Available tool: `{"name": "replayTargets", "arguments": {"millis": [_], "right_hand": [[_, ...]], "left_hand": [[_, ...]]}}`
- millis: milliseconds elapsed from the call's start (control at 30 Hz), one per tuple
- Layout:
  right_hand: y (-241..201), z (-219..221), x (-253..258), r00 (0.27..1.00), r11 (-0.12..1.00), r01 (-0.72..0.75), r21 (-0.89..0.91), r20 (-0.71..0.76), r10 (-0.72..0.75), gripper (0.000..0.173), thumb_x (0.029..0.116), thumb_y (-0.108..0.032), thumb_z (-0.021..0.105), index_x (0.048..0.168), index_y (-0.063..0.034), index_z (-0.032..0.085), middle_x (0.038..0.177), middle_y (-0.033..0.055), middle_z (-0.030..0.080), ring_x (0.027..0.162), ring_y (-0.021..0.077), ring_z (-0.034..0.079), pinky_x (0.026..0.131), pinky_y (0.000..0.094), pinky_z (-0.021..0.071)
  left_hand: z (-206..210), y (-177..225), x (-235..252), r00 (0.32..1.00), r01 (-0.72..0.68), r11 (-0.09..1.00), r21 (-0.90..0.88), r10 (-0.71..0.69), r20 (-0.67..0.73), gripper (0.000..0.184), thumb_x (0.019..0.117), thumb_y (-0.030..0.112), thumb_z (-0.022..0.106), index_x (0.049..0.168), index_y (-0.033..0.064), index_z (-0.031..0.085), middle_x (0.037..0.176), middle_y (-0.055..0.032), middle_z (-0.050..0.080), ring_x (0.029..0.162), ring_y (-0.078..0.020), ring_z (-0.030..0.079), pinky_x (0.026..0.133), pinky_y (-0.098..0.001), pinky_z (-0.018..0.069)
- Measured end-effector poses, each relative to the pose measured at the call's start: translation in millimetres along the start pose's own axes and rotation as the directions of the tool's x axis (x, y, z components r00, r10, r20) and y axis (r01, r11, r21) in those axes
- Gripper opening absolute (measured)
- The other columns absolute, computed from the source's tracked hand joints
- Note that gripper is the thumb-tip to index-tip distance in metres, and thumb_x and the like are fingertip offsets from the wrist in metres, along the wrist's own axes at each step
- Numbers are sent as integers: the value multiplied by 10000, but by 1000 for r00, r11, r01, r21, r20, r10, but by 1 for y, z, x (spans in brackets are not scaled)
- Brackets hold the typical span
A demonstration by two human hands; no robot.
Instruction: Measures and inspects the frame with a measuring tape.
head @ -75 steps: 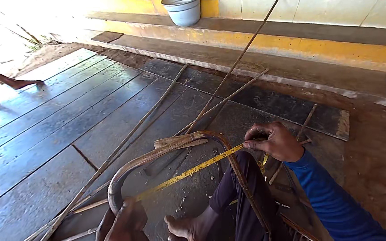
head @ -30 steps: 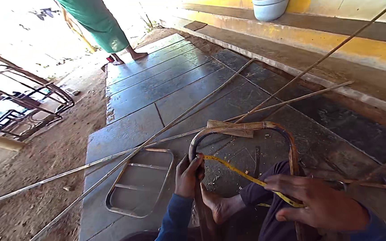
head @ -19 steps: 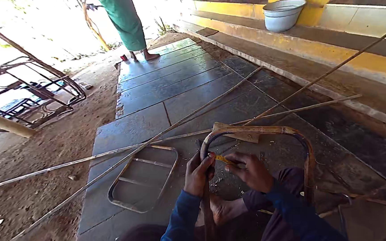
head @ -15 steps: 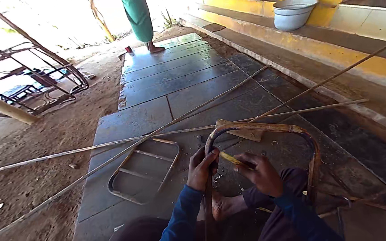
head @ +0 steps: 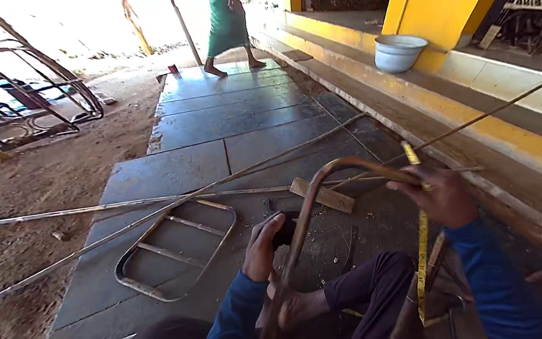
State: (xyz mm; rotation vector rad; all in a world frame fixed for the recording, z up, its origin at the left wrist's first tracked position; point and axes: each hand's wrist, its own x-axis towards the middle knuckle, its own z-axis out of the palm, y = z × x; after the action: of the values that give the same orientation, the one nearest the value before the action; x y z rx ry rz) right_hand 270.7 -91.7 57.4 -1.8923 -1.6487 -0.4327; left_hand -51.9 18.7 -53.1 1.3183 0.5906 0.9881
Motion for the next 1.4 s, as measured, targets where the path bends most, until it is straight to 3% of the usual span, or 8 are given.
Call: {"name": "replayTargets", "arguments": {"millis": [33,133,367,500,733,900,1133,1400], "right_hand": [[42,4,-4,990,990,95,103,-116,-83,381,942,-397,725,1029,-27,748,868,130,736,749,226,718,672,442,606],[88,-11,-23,975,975,-140,171,-150,166,484,950,-481,704,1090,-19,728,912,194,715,799,304,694,743,586,550],[140,25,-89,797,772,-521,364,-118,593,526,955,-534,686,955,-8,694,714,119,604,537,231,540,497,467,481],[151,52,-115,666,602,-660,450,-20,746,493,964,-524,680,970,-31,692,698,80,587,489,180,486,427,378,426],[149,91,-155,591,512,-731,452,43,805,507,944,-536,701,942,-29,698,669,60,588,466,160,487,410,355,422],[129,103,-173,542,451,-767,456,83,837,480,947,-497,717,971,-18,702,699,81,602,499,178,505,441,374,440],[107,103,-186,505,429,-793,431,73,860,423,935,-457,743,1026,-43,746,812,114,693,698,242,654,688,493,568],[96,108,-209,477,305,-757,578,170,862,432,978,-470,683,958,-43,742,696,56,669,572,181,615,570,361,547]], "left_hand": [[-7,5,-1,999,-3,1000,26,4,-40,646,1075,454,240,1207,27,706,876,-125,744,737,-197,707,695,-373,611],[-29,19,0,979,16,1000,12,-13,-202,762,1074,498,100,1273,19,657,980,-142,768,874,-236,748,803,-421,621],[-13,-7,4,941,164,968,-192,-212,-265,664,1091,436,100,1433,57,523,1193,-216,712,1001,-360,725,829,-521,603],[6,-23,-1,945,201,937,-285,-263,-197,651,1095,390,98,1417,1,508,1067,-254,719,896,-362,733,793,-502,610],[6,-55,-2,868,221,948,-230,-299,-396,490,1122,286,270,1240,-19,634,709,-132,625,486,-182,566,435,-301,502],[-1,-58,-5,831,275,954,-121,-299,-469,442,1121,274,320,1203,-5,653,681,-97,607,467,-160,531,421,-298,480],[-27,-89,-4,838,302,953,-42,-286,-464,429,1101,354,325,1187,57,623,610,7,569,427,-125,522,375,-303,475],[-46,-115,-2,819,344,937,-56,-329,-469,406,1092,360,347,1144,82,638,571,15,537,384,-112,465,338,-278,422]]}}
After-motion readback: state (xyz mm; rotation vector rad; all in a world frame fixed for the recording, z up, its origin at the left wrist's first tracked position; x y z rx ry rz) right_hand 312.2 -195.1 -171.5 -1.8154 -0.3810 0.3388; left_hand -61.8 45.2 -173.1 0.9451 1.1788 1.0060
